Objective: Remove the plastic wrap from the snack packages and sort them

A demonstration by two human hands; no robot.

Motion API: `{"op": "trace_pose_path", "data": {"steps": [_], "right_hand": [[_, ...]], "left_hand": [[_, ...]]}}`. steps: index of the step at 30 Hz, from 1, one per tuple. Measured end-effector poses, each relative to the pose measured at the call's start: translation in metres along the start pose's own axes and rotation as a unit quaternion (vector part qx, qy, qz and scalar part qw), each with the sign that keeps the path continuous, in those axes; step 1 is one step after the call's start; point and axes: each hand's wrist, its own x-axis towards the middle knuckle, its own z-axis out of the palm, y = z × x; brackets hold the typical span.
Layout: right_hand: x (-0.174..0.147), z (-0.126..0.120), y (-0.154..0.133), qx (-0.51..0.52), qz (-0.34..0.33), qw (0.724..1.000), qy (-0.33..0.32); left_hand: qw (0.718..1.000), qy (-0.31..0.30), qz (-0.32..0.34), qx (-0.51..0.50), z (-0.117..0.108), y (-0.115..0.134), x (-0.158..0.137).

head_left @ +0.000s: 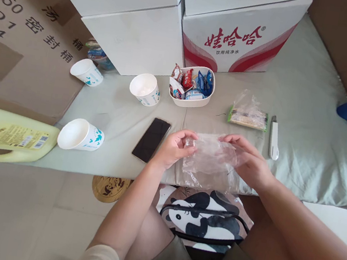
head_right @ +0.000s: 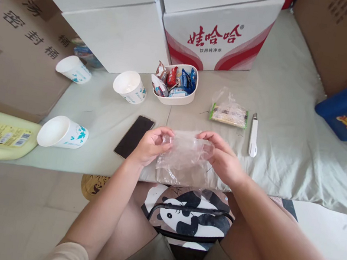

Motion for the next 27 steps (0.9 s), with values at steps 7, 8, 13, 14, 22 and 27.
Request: {"op": "trace_pose_path", "data": {"steps": [7,8,13,14,22,27], "right_hand": [[0.0004,0.0028,0.0005,-0.068,0.057,0.996,0.031],[0.0,0.0031,0.0014,-0.096,0.053,0.994,0.023],[-0.0007,0.0035,0.0008,-0.14,-0.011,0.989,0.036],[-0.0006,0.0031,0.0001,-0.146,-0.021,0.988,0.046],[0.0017,-0.0009,0.0016,-0.122,0.017,0.991,0.061],[0.0024,-0.001,0.0017,-0.204,-0.004,0.975,0.085]], "left_hand": [[0.998,-0.004,0.055,0.042,0.0001,-0.0039,0.0],[0.998,-0.003,0.06,0.029,-0.0003,-0.004,0.0002],[0.996,-0.047,-0.06,-0.055,-0.0036,-0.0009,-0.0002],[0.99,-0.071,-0.104,-0.058,-0.004,-0.0006,-0.0006],[0.991,-0.066,-0.117,0.002,-0.001,-0.0066,-0.0023],[0.994,-0.041,-0.088,0.051,0.0039,-0.0044,-0.0025]]}}
